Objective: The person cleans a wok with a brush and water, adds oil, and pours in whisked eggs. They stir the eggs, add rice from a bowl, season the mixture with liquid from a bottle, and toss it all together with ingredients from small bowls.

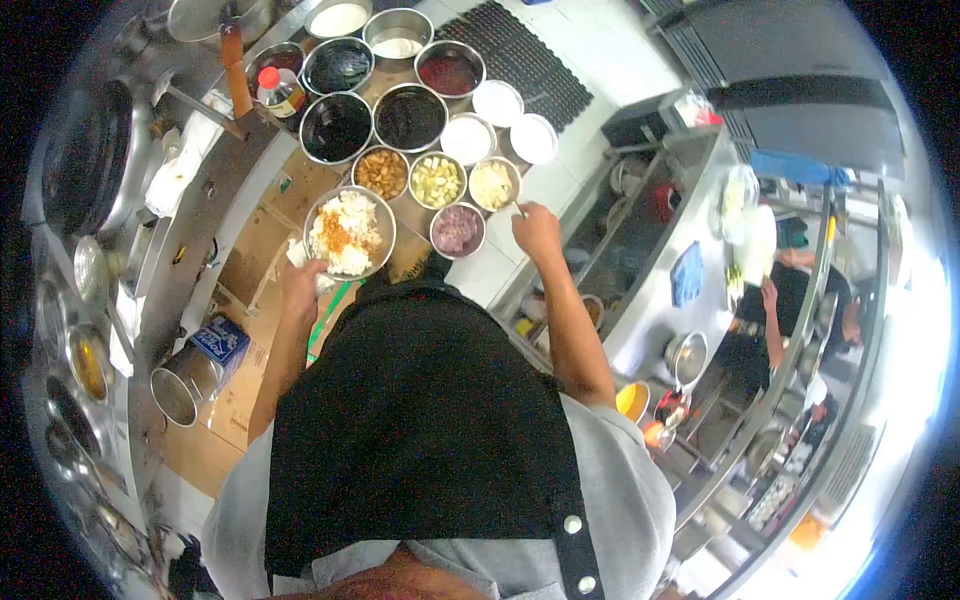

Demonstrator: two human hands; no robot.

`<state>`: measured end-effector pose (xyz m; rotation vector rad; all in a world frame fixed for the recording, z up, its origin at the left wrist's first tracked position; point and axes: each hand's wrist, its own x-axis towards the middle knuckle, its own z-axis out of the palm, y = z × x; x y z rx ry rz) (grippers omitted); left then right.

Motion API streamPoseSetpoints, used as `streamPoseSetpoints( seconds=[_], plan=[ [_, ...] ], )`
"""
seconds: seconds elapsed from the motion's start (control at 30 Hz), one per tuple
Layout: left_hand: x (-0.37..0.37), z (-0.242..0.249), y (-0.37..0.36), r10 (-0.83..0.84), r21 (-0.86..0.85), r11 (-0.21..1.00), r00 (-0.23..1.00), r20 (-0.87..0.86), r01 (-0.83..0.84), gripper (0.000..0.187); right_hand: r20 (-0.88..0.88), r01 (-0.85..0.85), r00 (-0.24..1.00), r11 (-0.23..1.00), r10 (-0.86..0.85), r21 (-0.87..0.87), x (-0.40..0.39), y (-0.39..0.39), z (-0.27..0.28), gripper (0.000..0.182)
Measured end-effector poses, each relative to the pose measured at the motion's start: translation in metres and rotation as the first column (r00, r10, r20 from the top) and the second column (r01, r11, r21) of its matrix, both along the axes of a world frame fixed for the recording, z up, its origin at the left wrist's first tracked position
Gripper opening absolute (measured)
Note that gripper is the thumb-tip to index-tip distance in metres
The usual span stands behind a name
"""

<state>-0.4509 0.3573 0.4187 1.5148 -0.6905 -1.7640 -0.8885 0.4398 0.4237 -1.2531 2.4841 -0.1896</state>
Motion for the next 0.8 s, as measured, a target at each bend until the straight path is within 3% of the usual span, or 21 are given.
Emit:
streamPoseSetpoints(
  seconds=[0.07, 0.13, 0.2, 0.3, 0.4, 0.5, 0.6, 0.8],
  plan=[
    [-0.006, 0.001, -0.003, 0.066, -0.03, 0.997, 0.998, 0.006, -0.066, 0.051, 0.121, 0.03, 0.992, 1.0, -0.031, 0.008, 0.006, -0.006, 0.041, 0.031],
    [-0.002, -0.017, 0.009, 0.086, -0.058, 0.994, 0.995, -0.051, -0.089, 0.052, 0.022, -0.182, 0.982, 0.973, 0.187, -0.139, -0.007, -0.007, 0.043, 0.029],
    [-0.005, -0.023, 0.015, 0.112, -0.007, 0.994, 0.993, -0.034, -0.112, 0.051, -0.043, -0.344, 0.939, 0.926, 0.342, -0.156, -0.023, -0.034, 0.043, 0.024],
    [-0.015, -0.028, 0.023, 0.164, -0.017, 0.986, 0.986, -0.011, -0.164, 0.051, -0.1, -0.474, 0.868, 0.871, 0.487, 0.127, -0.024, -0.095, 0.055, 0.021],
    [-0.029, -0.016, 0.038, 0.209, -0.08, 0.975, 0.978, -0.018, -0.209, 0.05, -0.096, -0.565, 0.778, 0.759, 0.621, 0.325, -0.028, -0.137, 0.008, 0.019],
    [-0.057, 0.008, 0.052, 0.309, -0.105, 0.946, 0.951, -0.011, -0.308, 0.051, -0.045, -0.548, 0.813, 0.789, 0.581, 0.279, -0.04, -0.148, -0.019, 0.021],
    [-0.055, -0.014, 0.076, 0.332, -0.078, 0.941, 0.943, 0.012, -0.33, 0.059, 0.051, -0.539, 0.84, 0.823, 0.54, 0.177, -0.046, -0.139, 0.019, 0.023],
    [-0.071, -0.009, 0.105, 0.347, -0.055, 0.937, 0.938, 0.009, -0.346, 0.043, 0.063, -0.547, 0.836, 0.816, 0.545, 0.187, -0.035, -0.148, -0.034, 0.024]
  ],
)
